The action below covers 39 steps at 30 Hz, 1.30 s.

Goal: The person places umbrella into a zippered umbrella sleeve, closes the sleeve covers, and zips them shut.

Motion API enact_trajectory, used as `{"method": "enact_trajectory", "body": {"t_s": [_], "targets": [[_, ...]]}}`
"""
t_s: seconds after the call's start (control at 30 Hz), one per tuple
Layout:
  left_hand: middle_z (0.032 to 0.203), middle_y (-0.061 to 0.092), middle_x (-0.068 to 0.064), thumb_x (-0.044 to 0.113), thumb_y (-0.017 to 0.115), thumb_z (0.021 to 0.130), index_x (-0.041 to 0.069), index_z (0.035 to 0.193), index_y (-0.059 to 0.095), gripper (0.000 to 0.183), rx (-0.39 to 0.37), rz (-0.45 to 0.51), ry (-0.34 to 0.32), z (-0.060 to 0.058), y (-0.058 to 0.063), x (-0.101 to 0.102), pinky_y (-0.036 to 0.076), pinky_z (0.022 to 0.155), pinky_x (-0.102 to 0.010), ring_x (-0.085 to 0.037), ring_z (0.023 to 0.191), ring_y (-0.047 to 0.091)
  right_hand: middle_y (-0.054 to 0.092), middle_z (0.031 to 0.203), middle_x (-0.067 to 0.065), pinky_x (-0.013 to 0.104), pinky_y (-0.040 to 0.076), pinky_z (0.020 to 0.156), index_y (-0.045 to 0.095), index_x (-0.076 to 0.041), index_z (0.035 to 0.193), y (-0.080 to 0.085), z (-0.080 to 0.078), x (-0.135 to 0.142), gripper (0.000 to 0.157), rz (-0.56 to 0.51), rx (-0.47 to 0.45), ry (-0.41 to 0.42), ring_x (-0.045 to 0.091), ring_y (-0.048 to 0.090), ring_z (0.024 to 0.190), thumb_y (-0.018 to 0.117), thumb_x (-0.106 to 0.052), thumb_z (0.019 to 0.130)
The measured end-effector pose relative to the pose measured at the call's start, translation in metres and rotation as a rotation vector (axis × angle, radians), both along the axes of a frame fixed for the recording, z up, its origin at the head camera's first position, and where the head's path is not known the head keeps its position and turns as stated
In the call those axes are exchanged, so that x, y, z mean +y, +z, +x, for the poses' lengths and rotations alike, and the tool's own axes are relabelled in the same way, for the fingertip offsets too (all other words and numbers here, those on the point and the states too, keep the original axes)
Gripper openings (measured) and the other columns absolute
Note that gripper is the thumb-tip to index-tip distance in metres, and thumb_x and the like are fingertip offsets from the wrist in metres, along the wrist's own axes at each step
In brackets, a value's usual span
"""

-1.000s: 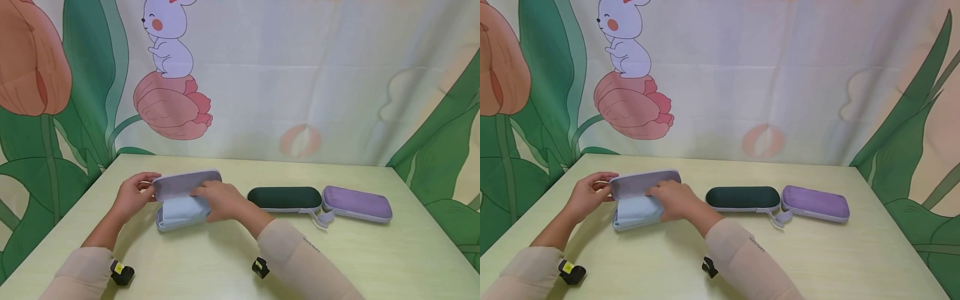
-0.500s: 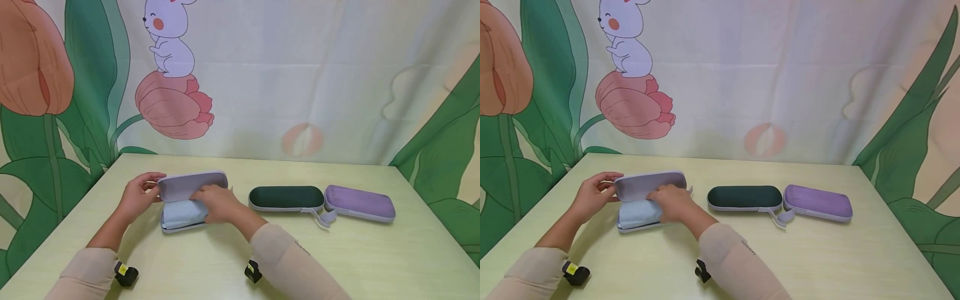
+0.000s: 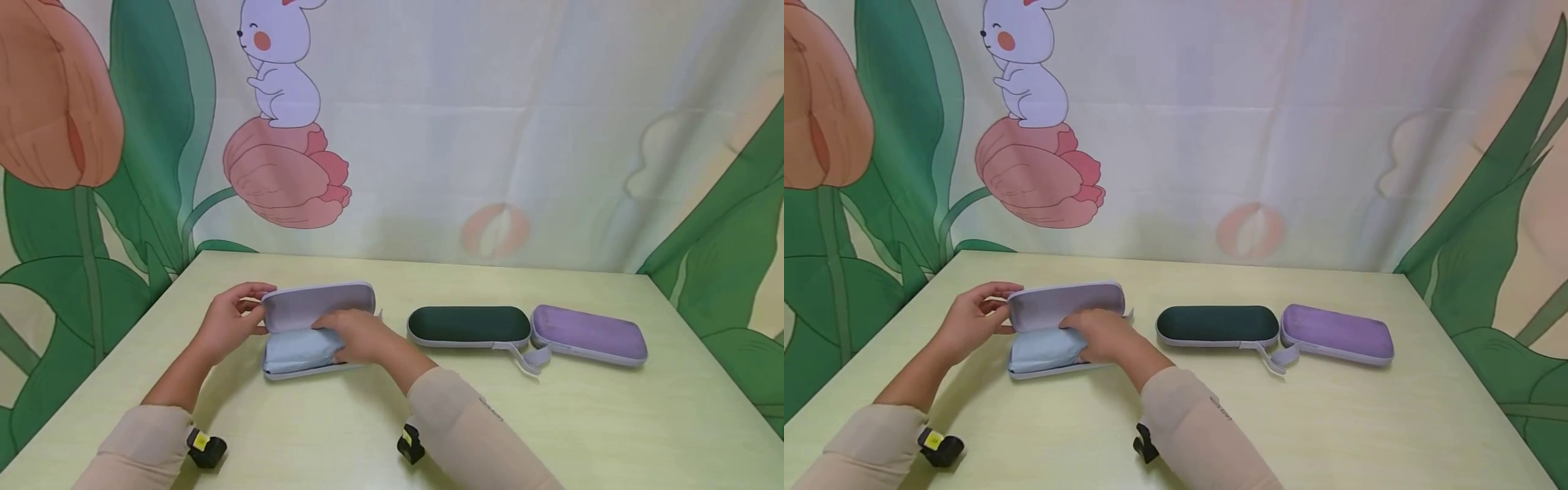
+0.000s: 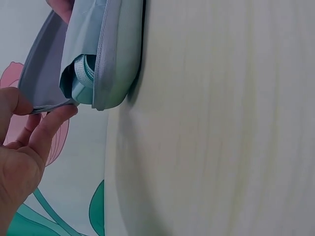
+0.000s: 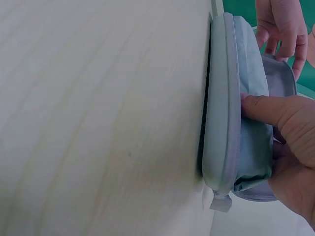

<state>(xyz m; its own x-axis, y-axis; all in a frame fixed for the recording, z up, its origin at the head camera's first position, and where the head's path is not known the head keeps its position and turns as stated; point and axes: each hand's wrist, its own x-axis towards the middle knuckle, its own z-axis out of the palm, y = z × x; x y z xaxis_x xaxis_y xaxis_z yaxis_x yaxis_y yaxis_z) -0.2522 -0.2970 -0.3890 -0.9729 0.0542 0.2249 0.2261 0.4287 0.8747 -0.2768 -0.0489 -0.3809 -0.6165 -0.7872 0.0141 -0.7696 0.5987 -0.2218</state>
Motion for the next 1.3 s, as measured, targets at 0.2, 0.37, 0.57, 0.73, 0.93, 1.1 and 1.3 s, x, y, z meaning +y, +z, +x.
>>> {"method": "enact_trajectory", "body": {"t_s": [0.2, 0.37, 0.57, 0.73, 0.93, 1.1, 1.3], "targets": [[0.120, 0.050, -0.024, -0.008, 0.048, 0.093, -0.003, 0.130, 0.055, 0.038, -0.010, 0.003, 0.013, 0.003, 0.002, -0.002, 0.058, 0.068, -0.036, -0.037, 0.102, 0.056, 0.061, 0.130, 0.002, 0.025, 0.038, 0.104, 0.062, -0.009, 0.130, 0.000, -0.003, 0.009, 0.053, -0.117, -0.062, 0.004, 0.016, 0.052, 0.123, 0.081, -0.021, 0.081], [0.124, 0.049, -0.025, -0.007, 0.049, 0.094, -0.003, 0.132, 0.053, 0.039, -0.020, 0.003, 0.003, 0.004, 0.003, -0.001, 0.058, 0.069, -0.038, -0.038, 0.106, 0.055, 0.063, 0.122, 0.007, 0.032, 0.043, 0.099, 0.067, -0.007, 0.121, 0.013, -0.004, 0.036, 0.039, -0.172, -0.074, -0.024, 0.021, 0.056, 0.115, 0.076, -0.016, 0.085], [0.124, 0.048, -0.026, -0.008, 0.047, 0.093, -0.005, 0.132, 0.052, 0.039, -0.029, 0.012, -0.004, 0.005, 0.004, -0.001, 0.058, 0.069, -0.043, -0.040, 0.107, 0.054, 0.063, 0.102, 0.009, 0.033, 0.049, 0.083, 0.068, -0.002, 0.113, 0.014, -0.005, 0.051, 0.031, -0.235, -0.143, -0.079, 0.021, 0.057, 0.090, 0.073, 0.002, 0.082], [0.123, 0.048, -0.025, -0.008, 0.047, 0.093, -0.004, 0.130, 0.053, 0.038, -0.041, 0.028, -0.011, 0.009, 0.006, 0.001, 0.058, 0.069, -0.043, -0.038, 0.103, 0.054, 0.061, 0.093, 0.008, 0.032, 0.049, 0.081, 0.069, -0.001, 0.106, 0.007, 0.000, 0.046, 0.027, -0.250, -0.065, -0.124, 0.020, 0.054, 0.086, 0.072, 0.005, 0.080], [0.122, 0.049, -0.024, -0.008, 0.048, 0.092, -0.003, 0.127, 0.053, 0.036, -0.048, 0.026, -0.004, 0.007, 0.004, 0.002, 0.058, 0.070, -0.043, -0.039, 0.106, 0.053, 0.063, 0.097, 0.007, 0.029, 0.051, 0.081, 0.068, -0.002, 0.106, 0.004, -0.005, 0.053, 0.024, -0.333, -0.165, -0.172, 0.018, 0.060, 0.089, 0.072, 0.000, 0.083], [0.118, 0.048, -0.023, -0.007, 0.050, 0.091, -0.002, 0.134, 0.050, 0.044, -0.043, -0.024, 0.008, 0.007, 0.006, 0.004, 0.058, 0.069, -0.039, -0.037, 0.106, 0.052, 0.064, 0.104, 0.009, 0.033, 0.052, 0.082, 0.066, -0.001, 0.110, 0.014, -0.015, 0.064, 0.020, -0.428, -0.196, -0.297, 0.022, 0.062, 0.093, 0.063, -0.001, 0.091], [0.123, 0.054, -0.023, 0.000, 0.051, 0.094, -0.006, 0.131, 0.054, 0.037, -0.096, -0.015, -0.034, 0.011, 0.012, 0.005, 0.058, 0.076, -0.037, -0.031, 0.105, 0.057, 0.060, 0.126, 0.015, 0.038, 0.051, 0.090, 0.054, -0.004, 0.136, 0.018, -0.022, 0.066, 0.037, -0.537, -0.329, -0.400, 0.029, 0.059, 0.112, 0.054, -0.013, 0.100]]}}
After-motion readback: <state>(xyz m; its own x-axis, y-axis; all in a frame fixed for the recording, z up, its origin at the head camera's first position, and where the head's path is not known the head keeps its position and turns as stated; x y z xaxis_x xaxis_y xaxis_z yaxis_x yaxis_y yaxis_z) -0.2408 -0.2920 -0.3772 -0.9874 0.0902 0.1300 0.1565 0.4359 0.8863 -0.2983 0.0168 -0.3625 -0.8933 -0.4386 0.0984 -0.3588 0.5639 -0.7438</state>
